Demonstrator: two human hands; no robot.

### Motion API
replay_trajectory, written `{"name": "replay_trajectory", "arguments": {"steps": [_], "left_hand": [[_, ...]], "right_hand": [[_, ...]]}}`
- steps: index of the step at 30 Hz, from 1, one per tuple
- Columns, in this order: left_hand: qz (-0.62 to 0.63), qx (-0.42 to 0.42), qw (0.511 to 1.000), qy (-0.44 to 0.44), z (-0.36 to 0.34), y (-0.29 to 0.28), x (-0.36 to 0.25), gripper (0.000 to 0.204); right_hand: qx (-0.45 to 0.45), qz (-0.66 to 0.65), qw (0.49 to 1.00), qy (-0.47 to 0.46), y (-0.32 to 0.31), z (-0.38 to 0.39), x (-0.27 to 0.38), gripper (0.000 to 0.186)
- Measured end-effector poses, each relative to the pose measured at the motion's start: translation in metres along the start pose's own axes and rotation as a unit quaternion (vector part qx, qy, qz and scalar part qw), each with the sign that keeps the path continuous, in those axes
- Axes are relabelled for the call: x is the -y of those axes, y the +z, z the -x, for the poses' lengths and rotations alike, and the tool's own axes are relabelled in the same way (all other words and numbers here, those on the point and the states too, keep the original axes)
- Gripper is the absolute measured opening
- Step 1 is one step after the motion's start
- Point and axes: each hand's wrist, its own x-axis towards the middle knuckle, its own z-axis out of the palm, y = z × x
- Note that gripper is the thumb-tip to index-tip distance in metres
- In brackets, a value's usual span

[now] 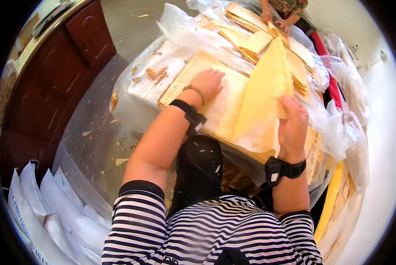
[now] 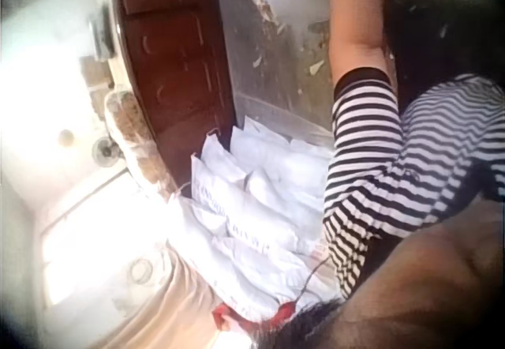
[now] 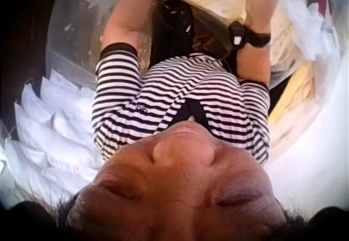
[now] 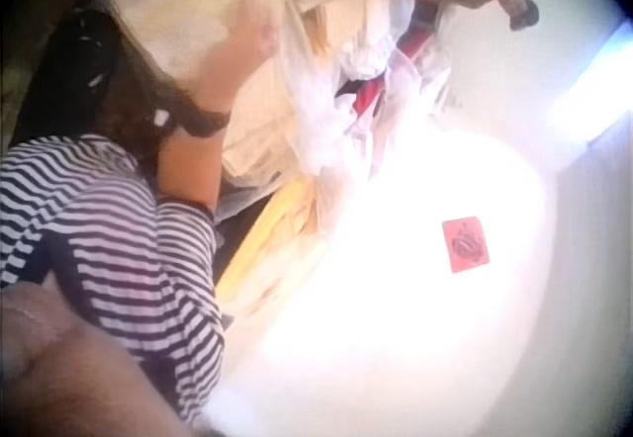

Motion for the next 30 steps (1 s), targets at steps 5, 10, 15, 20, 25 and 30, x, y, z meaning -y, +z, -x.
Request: {"name": "replay_trajectory", "arguments": {"steps": [5,10,15,20,25,30], "left_hand": [[-0.065,0.036,0.997,-0.012,0.0,0.011,0.007,0.05],[-0.107,0.126,0.986,0.015,-0.008,-0.005,-0.011,0.037],[0.151,0.037,0.981,0.118,0.011,0.024,-0.079,0.033],[0.156,0.027,0.986,0.052,0.003,0.033,-0.078,0.036],[0.08,0.001,0.993,0.082,-0.013,0.052,-0.062,0.038],[-0.027,0.09,0.994,0.048,-0.009,0.033,-0.083,0.044]], "right_hand": [[-0.138,-0.08,0.982,-0.097,-0.052,0.028,0.032,0.018],[-0.124,-0.03,0.992,-0.023,-0.074,0.076,0.013,0.018],[0.098,0.163,0.972,0.141,-0.084,0.124,0.003,0.031],[-0.106,-0.191,0.953,0.212,-0.085,0.079,0.015,0.04],[-0.095,-0.017,0.985,0.146,-0.124,0.053,0.0,0.045],[-0.126,0.202,0.965,0.112,-0.096,0.091,0.019,0.036]]}}
